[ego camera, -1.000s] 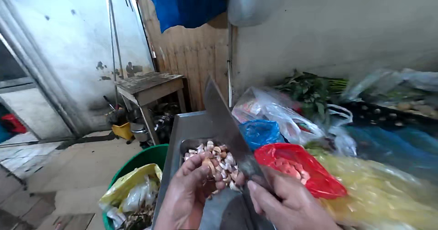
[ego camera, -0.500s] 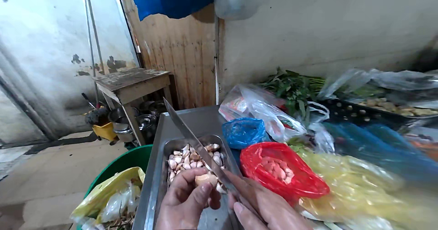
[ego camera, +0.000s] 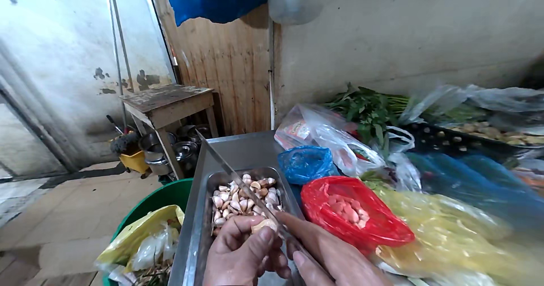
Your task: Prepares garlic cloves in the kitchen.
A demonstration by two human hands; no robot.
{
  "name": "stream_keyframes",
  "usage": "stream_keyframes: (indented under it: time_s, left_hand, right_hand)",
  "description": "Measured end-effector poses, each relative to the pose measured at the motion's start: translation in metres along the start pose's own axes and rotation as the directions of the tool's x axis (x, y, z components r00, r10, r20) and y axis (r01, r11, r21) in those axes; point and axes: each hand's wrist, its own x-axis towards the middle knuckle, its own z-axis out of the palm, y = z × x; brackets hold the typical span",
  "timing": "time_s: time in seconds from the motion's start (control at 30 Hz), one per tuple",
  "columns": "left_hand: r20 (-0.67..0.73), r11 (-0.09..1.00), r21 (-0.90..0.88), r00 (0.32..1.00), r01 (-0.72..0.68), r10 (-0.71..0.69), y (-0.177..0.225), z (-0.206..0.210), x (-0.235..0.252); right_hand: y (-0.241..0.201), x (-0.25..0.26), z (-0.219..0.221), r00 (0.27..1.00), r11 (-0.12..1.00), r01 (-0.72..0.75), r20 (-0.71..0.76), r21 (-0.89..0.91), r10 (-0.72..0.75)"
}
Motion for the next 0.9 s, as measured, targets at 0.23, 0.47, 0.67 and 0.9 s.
stream_keyframes:
  time_s: [0.23,0.47,0.67,0.9]
  left_hand:
    - [0.007,0.996,0.070,0.999,-0.050,0.050,0.001,0.002,-0.005]
    - [-0.023,0.993,0.090,0.996,-0.080,0.083,-0.002,0.002,-0.004]
    - [-0.017,0.991,0.108,0.997,-0.076,0.079,-0.006,0.005,-0.007]
    - [-0.001,0.929,0.327,0.983,-0.174,0.185,-0.010,0.011,-0.012]
  right_hand:
    - [0.001,-0.003,0.003,0.996,0.996,0.065,-0.056,-0.066,-0.069]
    - [0.003,-0.005,0.002,0.995,0.994,0.092,-0.026,-0.060,-0.094]
    - [0.000,-0.007,-0.002,1.000,1.000,-0.017,-0.015,0.002,0.017]
    - [-0.004,-0.007,-0.006,0.997,0.997,-0.080,-0.008,-0.003,0.080]
